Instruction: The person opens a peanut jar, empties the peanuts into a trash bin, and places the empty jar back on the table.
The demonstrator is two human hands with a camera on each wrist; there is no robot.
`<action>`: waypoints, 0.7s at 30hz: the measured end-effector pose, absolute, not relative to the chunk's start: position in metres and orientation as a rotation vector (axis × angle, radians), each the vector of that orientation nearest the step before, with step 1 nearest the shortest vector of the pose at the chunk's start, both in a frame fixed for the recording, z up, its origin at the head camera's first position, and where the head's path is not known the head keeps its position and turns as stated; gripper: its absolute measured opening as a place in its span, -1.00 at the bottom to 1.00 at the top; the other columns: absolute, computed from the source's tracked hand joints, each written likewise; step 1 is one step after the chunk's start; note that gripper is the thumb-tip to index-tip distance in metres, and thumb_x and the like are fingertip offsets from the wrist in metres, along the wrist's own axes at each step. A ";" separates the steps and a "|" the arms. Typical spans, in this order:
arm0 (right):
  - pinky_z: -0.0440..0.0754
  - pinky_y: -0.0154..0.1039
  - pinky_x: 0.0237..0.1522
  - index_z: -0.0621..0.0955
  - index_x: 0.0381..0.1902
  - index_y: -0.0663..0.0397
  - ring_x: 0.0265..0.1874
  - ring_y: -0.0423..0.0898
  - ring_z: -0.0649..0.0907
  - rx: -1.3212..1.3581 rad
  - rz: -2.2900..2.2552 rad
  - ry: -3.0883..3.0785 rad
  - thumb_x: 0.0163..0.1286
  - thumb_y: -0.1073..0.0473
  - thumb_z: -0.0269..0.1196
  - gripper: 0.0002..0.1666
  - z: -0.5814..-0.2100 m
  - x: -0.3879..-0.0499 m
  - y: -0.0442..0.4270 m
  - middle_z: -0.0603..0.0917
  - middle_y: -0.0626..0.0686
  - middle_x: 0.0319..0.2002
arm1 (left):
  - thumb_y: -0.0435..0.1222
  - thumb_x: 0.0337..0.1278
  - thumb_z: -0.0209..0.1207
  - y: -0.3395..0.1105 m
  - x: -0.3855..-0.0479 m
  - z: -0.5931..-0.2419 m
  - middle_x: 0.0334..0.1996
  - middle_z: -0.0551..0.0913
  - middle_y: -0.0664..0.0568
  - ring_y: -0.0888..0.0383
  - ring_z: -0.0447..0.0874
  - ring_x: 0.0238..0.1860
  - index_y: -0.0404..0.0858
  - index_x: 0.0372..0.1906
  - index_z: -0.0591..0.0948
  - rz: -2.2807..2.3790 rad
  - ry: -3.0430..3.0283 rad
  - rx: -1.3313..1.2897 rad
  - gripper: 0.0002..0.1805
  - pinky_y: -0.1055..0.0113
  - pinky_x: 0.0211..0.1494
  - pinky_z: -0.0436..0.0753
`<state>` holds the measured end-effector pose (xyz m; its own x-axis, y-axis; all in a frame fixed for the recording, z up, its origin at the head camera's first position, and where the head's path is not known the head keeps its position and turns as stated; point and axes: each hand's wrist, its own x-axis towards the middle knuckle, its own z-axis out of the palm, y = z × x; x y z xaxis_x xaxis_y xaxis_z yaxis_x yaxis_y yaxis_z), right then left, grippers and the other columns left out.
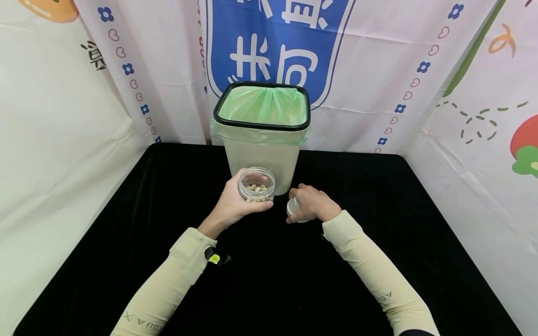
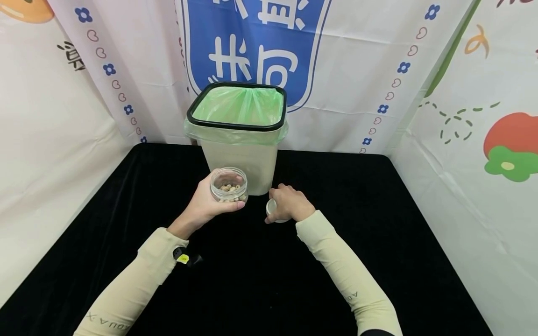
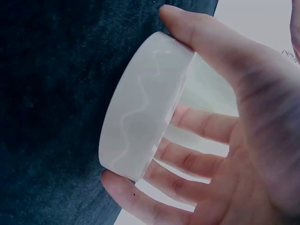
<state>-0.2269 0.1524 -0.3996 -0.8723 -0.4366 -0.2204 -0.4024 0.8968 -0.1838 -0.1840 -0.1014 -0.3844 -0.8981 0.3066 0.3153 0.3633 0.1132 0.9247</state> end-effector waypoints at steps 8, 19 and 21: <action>0.72 0.01 -0.08 0.63 0.19 -0.05 -0.10 0.01 0.64 -0.631 -0.216 2.779 0.12 -0.34 0.58 -0.19 -0.406 -0.228 0.152 0.63 0.09 0.02 | -0.35 -0.09 0.64 -0.105 -0.185 -0.386 0.20 0.69 -0.06 0.00 0.66 0.23 -0.18 0.31 0.49 -1.940 -2.302 -0.689 -0.19 0.42 0.27 0.64; 0.71 0.03 -0.07 0.61 0.23 -0.07 -0.08 0.03 0.63 -0.608 -0.217 2.773 0.14 -0.36 0.56 -0.17 -0.408 -0.228 0.151 0.61 0.11 0.06 | -0.36 -0.09 0.63 -0.108 -0.182 -0.380 0.20 0.68 -0.07 0.01 0.65 0.23 -0.20 0.31 0.49 -1.964 -2.277 -0.671 -0.19 0.40 0.29 0.63; 0.70 0.03 -0.06 0.60 0.25 -0.08 -0.06 0.04 0.62 -0.597 -0.221 2.763 0.15 -0.36 0.55 -0.16 -0.409 -0.228 0.151 0.60 0.11 0.08 | -0.37 -0.09 0.63 -0.109 -0.182 -0.379 0.20 0.69 -0.07 0.02 0.64 0.23 -0.20 0.31 0.49 -1.966 -2.269 -0.665 -0.20 0.41 0.29 0.62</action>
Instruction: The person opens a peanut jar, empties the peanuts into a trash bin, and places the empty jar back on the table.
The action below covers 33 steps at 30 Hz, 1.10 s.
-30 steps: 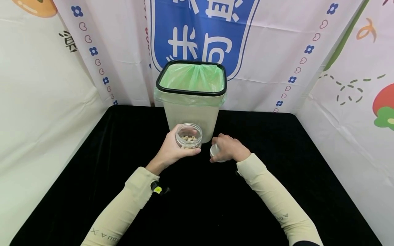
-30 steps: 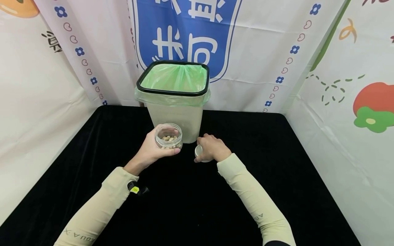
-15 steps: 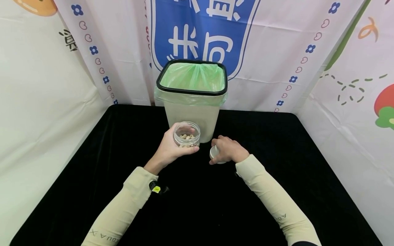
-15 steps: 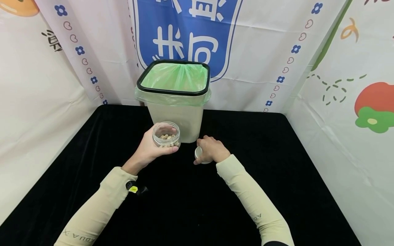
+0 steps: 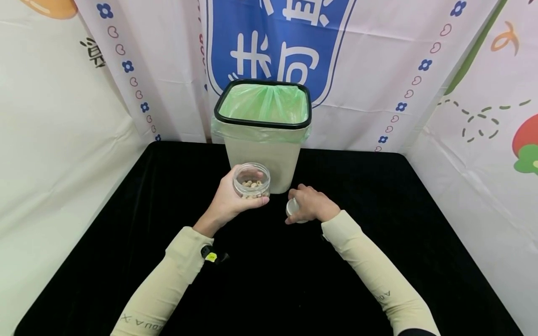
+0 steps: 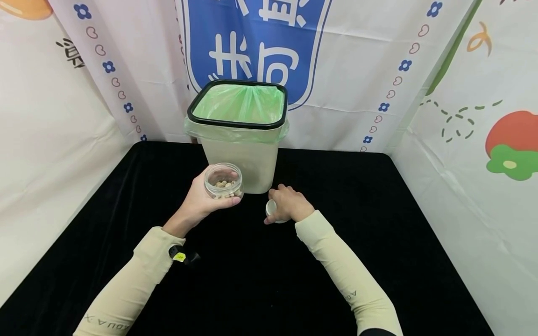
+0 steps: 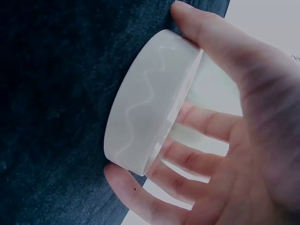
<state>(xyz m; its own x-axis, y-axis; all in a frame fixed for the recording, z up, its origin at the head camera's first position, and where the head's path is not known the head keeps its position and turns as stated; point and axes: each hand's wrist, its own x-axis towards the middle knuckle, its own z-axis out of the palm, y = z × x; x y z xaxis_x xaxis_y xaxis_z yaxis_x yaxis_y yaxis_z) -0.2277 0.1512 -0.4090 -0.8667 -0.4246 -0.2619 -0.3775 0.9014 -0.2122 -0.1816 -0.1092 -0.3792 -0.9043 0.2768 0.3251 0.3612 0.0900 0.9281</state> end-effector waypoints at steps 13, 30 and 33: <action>0.68 0.09 -0.02 0.57 0.29 -0.15 0.00 0.05 0.59 -0.599 -0.234 2.749 0.19 -0.40 0.50 -0.17 -0.411 -0.227 0.154 0.56 0.12 0.12 | -0.42 -0.15 0.65 -0.119 -0.181 -0.376 0.16 0.71 -0.12 0.06 0.66 0.19 -0.23 0.27 0.53 -1.929 -2.217 -0.659 -0.21 0.47 0.25 0.62; 0.66 0.20 0.10 0.50 0.48 -0.16 0.16 0.10 0.63 -0.580 -0.284 2.743 0.40 -0.54 0.21 -0.10 -0.402 -0.230 0.169 0.58 0.16 0.30 | -0.51 -0.20 0.62 -0.134 -0.182 -0.373 0.15 0.71 -0.19 0.12 0.67 0.18 -0.31 0.26 0.53 -1.929 -2.170 -0.634 -0.20 0.50 0.23 0.61; 0.65 0.24 0.13 0.49 0.49 -0.13 0.22 0.13 0.63 -0.587 -0.326 2.741 0.45 -0.54 0.15 -0.11 -0.397 -0.232 0.175 0.57 0.18 0.34 | -0.50 -0.18 0.62 -0.137 -0.182 -0.373 0.16 0.70 -0.19 0.12 0.66 0.18 -0.30 0.27 0.53 -1.919 -2.179 -0.623 -0.21 0.51 0.23 0.61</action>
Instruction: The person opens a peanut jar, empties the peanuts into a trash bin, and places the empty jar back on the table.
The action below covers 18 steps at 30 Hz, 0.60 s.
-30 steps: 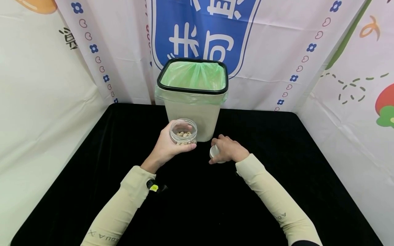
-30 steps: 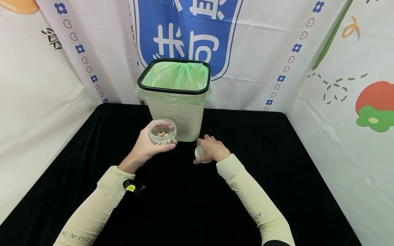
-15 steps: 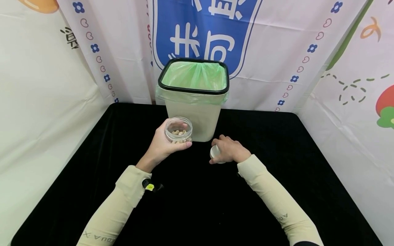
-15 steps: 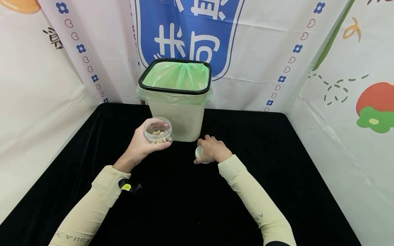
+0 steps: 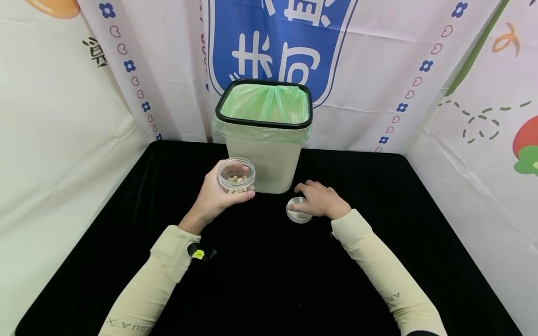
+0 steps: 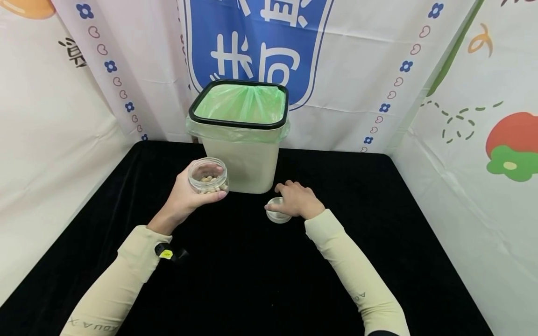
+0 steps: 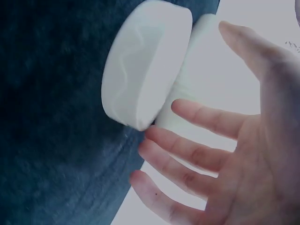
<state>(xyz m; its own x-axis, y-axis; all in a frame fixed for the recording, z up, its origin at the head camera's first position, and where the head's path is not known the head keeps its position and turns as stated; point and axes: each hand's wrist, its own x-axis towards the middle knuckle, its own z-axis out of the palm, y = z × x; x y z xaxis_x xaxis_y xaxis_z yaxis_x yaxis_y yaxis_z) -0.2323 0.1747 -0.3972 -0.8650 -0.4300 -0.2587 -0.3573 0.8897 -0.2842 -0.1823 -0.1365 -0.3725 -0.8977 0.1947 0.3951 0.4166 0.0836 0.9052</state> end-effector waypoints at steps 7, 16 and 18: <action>0.71 0.24 0.05 0.58 0.40 -0.03 0.15 0.14 0.70 -0.633 -0.329 2.892 0.49 -0.52 0.10 -0.14 -0.382 -0.233 0.180 0.65 0.16 0.26 | -0.52 -0.17 0.60 -0.143 -0.182 -0.371 0.17 0.69 -0.20 0.14 0.66 0.19 -0.30 0.28 0.52 -1.923 -2.172 -0.609 -0.21 0.52 0.20 0.62; 0.74 0.17 0.03 0.65 0.27 0.02 0.04 0.07 0.74 -0.631 -0.397 3.011 0.52 -0.45 0.13 -0.25 -0.358 -0.236 0.186 0.73 0.09 0.15 | -0.53 -0.16 0.59 -0.152 -0.183 -0.369 0.15 0.69 -0.19 0.14 0.66 0.18 -0.30 0.29 0.53 -1.909 -2.172 -0.581 -0.21 0.54 0.18 0.62; 0.74 0.15 0.03 0.66 0.24 0.01 0.04 0.06 0.75 -0.633 -0.408 3.028 0.53 -0.44 0.13 -0.27 -0.352 -0.237 0.188 0.74 0.08 0.12 | -0.53 -0.16 0.59 -0.154 -0.183 -0.368 0.14 0.69 -0.18 0.14 0.66 0.17 -0.30 0.30 0.53 -1.907 -2.168 -0.575 -0.20 0.54 0.18 0.62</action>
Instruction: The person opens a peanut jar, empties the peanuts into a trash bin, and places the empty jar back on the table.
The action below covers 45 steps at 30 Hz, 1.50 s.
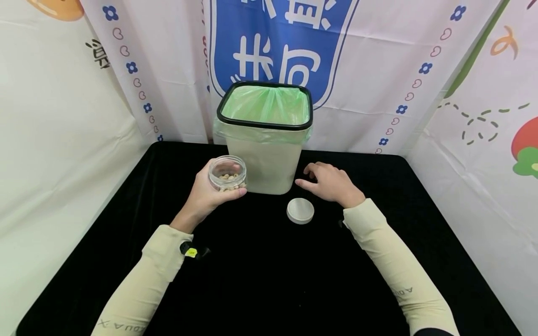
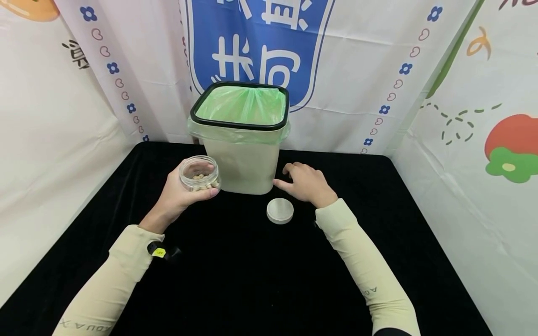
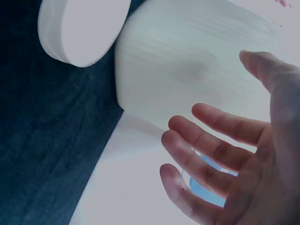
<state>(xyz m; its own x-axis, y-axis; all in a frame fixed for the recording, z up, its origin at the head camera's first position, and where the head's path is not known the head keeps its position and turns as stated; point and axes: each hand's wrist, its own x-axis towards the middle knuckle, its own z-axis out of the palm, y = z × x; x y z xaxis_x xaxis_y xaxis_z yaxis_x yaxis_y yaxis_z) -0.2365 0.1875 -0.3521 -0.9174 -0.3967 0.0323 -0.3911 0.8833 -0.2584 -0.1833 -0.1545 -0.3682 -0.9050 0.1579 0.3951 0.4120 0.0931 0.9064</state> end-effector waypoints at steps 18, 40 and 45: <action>0.70 0.13 0.01 0.68 0.14 -0.03 -0.07 0.03 0.75 -0.558 -0.591 3.103 0.57 -0.36 0.13 -0.41 -0.314 -0.238 0.199 0.78 0.04 -0.08 | -0.54 -0.12 0.58 -0.172 -0.185 -0.366 0.07 0.73 0.01 0.19 0.67 0.15 -0.32 0.26 0.53 -1.855 -2.173 -0.516 -0.25 0.55 0.18 0.63; 0.63 0.15 0.15 0.66 0.13 0.07 0.03 0.11 0.72 -0.534 -0.769 3.148 0.63 -0.29 0.08 -0.42 -0.274 -0.247 0.208 0.78 0.16 0.00 | -0.47 -0.04 0.58 -0.197 -0.193 -0.356 0.02 0.75 0.19 0.27 0.68 0.11 -0.24 0.24 0.56 -1.810 -2.187 -0.409 -0.32 0.58 0.09 0.63; 0.64 0.14 0.13 0.67 0.13 0.09 0.02 0.12 0.72 -0.558 -0.784 3.172 0.65 -0.24 0.07 -0.44 -0.265 -0.248 0.208 0.77 0.17 0.00 | -0.46 -0.04 0.58 -0.204 -0.194 -0.348 0.01 0.75 0.22 0.29 0.67 0.12 -0.24 0.26 0.55 -1.793 -2.192 -0.382 -0.30 0.60 0.08 0.63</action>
